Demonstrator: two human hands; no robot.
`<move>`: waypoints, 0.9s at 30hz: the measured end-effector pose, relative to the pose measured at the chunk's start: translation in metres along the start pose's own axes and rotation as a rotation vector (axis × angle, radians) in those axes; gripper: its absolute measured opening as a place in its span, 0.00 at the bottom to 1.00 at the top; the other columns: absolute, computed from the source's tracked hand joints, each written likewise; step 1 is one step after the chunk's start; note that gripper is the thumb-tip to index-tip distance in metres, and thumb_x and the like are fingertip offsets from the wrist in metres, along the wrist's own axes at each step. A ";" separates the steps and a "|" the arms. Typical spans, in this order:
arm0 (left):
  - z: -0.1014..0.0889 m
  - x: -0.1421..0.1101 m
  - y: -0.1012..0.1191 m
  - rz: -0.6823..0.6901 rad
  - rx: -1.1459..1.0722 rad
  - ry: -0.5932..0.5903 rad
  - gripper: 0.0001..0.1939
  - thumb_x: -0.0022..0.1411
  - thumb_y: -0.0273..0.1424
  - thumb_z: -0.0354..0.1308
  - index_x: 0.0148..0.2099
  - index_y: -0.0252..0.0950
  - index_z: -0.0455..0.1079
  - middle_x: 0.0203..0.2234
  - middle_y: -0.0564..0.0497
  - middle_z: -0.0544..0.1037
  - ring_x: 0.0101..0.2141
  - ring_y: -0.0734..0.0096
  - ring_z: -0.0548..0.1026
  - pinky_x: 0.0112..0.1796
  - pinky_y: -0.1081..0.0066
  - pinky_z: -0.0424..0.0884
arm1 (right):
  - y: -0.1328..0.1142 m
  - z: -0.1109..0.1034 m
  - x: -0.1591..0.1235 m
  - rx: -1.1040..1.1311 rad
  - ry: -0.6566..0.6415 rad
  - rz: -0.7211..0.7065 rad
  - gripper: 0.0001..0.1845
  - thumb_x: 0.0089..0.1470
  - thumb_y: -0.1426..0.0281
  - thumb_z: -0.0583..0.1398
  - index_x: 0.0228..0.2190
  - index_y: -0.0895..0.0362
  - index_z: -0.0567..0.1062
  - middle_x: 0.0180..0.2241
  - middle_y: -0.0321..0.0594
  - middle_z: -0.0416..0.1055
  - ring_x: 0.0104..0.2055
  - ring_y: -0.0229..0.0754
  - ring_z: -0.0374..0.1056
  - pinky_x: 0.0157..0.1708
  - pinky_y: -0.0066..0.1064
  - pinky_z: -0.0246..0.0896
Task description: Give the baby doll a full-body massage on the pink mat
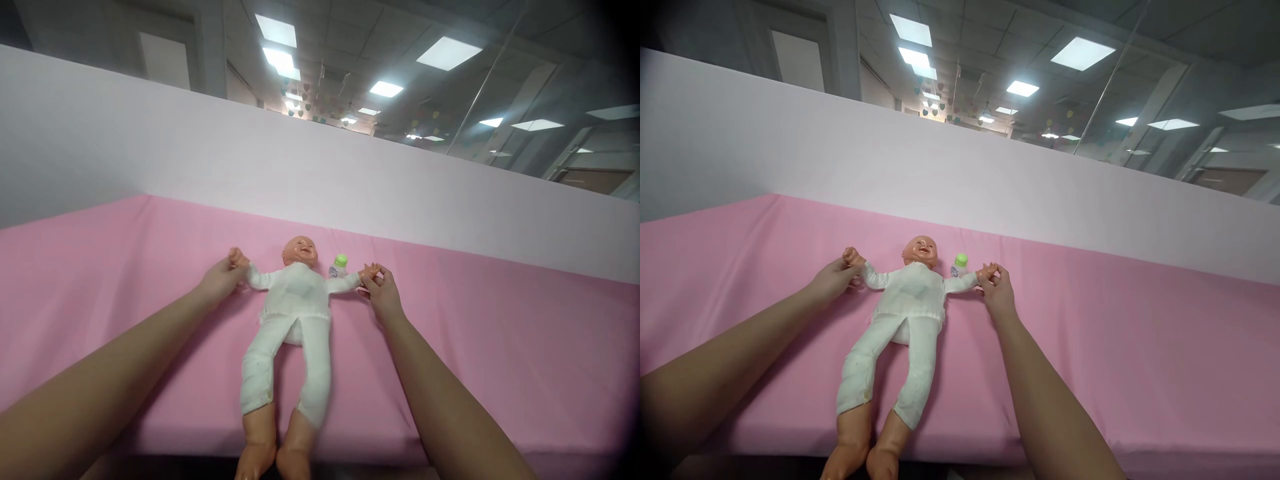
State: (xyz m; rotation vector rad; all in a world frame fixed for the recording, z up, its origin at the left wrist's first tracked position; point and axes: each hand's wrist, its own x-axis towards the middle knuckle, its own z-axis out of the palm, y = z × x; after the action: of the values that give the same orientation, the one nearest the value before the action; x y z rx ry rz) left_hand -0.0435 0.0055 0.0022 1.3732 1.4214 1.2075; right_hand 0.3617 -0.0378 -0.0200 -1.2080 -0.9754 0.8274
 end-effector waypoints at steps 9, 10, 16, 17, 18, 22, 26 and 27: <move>0.003 -0.013 0.010 0.243 0.213 -0.056 0.22 0.56 0.44 0.66 0.51 0.40 0.75 0.39 0.49 0.83 0.39 0.56 0.81 0.38 0.66 0.75 | -0.008 0.009 -0.012 0.003 -0.099 0.012 0.38 0.49 0.63 0.70 0.58 0.49 0.65 0.54 0.45 0.75 0.45 0.47 0.76 0.42 0.40 0.76; 0.008 -0.020 0.013 0.322 0.282 -0.097 0.22 0.59 0.44 0.63 0.53 0.42 0.74 0.43 0.50 0.83 0.42 0.56 0.80 0.41 0.66 0.75 | -0.012 0.015 -0.018 -0.026 -0.133 -0.089 0.39 0.49 0.63 0.70 0.60 0.49 0.64 0.55 0.45 0.75 0.48 0.48 0.75 0.45 0.42 0.75; 0.033 -0.045 0.022 0.728 0.713 -0.319 0.23 0.63 0.40 0.58 0.60 0.48 0.74 0.55 0.50 0.78 0.50 0.55 0.78 0.48 0.63 0.72 | -0.030 0.049 -0.056 -0.512 -0.506 -0.493 0.20 0.54 0.70 0.65 0.50 0.47 0.79 0.52 0.39 0.77 0.56 0.49 0.71 0.60 0.48 0.65; 0.034 -0.046 0.022 0.750 0.737 -0.321 0.23 0.64 0.39 0.57 0.61 0.48 0.74 0.56 0.50 0.78 0.51 0.55 0.78 0.50 0.63 0.72 | -0.031 0.052 -0.060 -0.569 -0.549 -0.534 0.20 0.55 0.72 0.65 0.49 0.46 0.81 0.52 0.38 0.77 0.57 0.49 0.70 0.62 0.49 0.62; 0.035 -0.046 0.022 0.753 0.745 -0.316 0.23 0.64 0.39 0.57 0.61 0.48 0.73 0.56 0.50 0.77 0.51 0.55 0.77 0.50 0.63 0.71 | -0.032 0.055 -0.063 -0.595 -0.569 -0.554 0.20 0.55 0.73 0.64 0.49 0.45 0.81 0.52 0.36 0.78 0.58 0.49 0.69 0.63 0.49 0.61; 0.033 -0.043 0.022 0.645 0.705 -0.281 0.23 0.64 0.44 0.57 0.60 0.48 0.74 0.53 0.49 0.79 0.48 0.55 0.79 0.47 0.64 0.73 | -0.027 0.052 -0.057 -0.471 -0.465 -0.428 0.20 0.57 0.68 0.65 0.51 0.45 0.80 0.53 0.36 0.78 0.56 0.49 0.72 0.60 0.48 0.65; 0.022 -0.028 0.017 0.430 0.549 -0.125 0.22 0.65 0.47 0.55 0.56 0.45 0.73 0.47 0.49 0.82 0.44 0.56 0.80 0.43 0.64 0.74 | -0.016 0.035 -0.032 -0.195 -0.243 -0.319 0.27 0.58 0.60 0.65 0.58 0.51 0.74 0.57 0.42 0.75 0.56 0.48 0.72 0.59 0.44 0.68; 0.018 -0.023 0.015 0.369 0.516 -0.074 0.21 0.65 0.47 0.56 0.54 0.43 0.74 0.45 0.48 0.83 0.44 0.55 0.80 0.43 0.64 0.74 | -0.012 0.029 -0.024 -0.137 -0.193 -0.291 0.29 0.58 0.59 0.65 0.59 0.52 0.72 0.58 0.43 0.74 0.57 0.47 0.72 0.58 0.42 0.69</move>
State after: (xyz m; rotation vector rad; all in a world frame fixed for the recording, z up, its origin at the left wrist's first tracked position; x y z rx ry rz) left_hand -0.0209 -0.0158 0.0112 2.0859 1.5336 1.0295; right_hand 0.3258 -0.0512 -0.0095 -1.0813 -1.3482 0.6614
